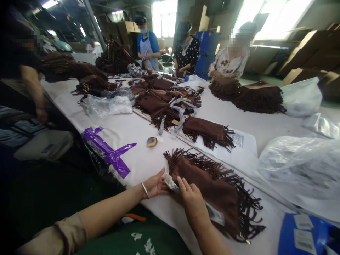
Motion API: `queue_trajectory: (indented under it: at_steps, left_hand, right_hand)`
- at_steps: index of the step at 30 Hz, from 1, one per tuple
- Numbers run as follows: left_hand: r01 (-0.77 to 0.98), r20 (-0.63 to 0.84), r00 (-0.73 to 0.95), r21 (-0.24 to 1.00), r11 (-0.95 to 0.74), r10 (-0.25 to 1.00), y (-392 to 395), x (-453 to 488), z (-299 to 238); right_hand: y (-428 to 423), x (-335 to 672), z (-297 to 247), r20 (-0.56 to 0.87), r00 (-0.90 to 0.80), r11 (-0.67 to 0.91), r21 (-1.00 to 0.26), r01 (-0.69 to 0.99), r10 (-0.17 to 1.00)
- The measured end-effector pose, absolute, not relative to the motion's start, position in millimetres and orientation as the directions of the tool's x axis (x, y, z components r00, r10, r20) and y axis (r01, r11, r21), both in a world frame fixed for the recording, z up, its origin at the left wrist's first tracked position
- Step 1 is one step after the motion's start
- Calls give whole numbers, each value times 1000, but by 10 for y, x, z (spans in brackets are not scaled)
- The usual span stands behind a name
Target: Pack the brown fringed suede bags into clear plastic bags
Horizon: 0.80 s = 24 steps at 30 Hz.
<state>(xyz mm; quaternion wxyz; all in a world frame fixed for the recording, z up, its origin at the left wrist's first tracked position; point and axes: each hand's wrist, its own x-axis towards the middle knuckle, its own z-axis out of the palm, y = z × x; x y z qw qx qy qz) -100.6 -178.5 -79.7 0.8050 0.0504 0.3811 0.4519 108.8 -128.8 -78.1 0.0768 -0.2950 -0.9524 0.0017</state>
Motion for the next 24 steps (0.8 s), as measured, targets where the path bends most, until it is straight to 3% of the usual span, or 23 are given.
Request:
queue_trajectory:
  at_steps: [4, 8, 12, 14, 16, 18, 20, 22, 24]
  left_hand:
    - [-809, -420, 396, 262, 527, 817, -1468, -795, -824]
    - [-875, -481, 308, 195, 442, 821, -1236, -812, -876]
    - [-911, -554, 35, 324, 254, 831, -1034, -928, -919]
    - [-908, -539, -81, 387, 161, 839, -989, -935, -904]
    - [-849, -446, -201, 523, 72, 872, -1014, -880, -868]
    - [-613, -212, -262, 790, 7, 941, -1099, -767, -829]
    - [-137, 62, -84, 988, -73, 994, -1206, -627, -805]
    - [342, 155, 195, 915, -215, 969, -1292, -502, -798]
    - [622, 133, 346, 709, -333, 929, -1341, -426, -788]
  right_hand:
    - [-1578, 1065, -759, 142, -783, 796, -104, 597, 606]
    - [-1797, 1071, -862, 201, -753, 777, -232, 585, 627]
    - [-1772, 1145, -961, 235, -774, 802, -289, 523, 588]
    - [-1732, 1196, -981, 248, -789, 826, -231, 515, 562]
    - [-1716, 1248, -998, 257, -816, 855, -135, 500, 518]
    - [-1731, 1294, -1028, 252, -854, 887, -44, 459, 454]
    - [-1763, 1337, -1078, 264, -874, 904, 19, 427, 407]
    - [-1790, 1390, -1132, 294, -879, 911, 54, 408, 376]
    - [-1802, 1471, -1164, 322, -879, 920, 58, 388, 351]
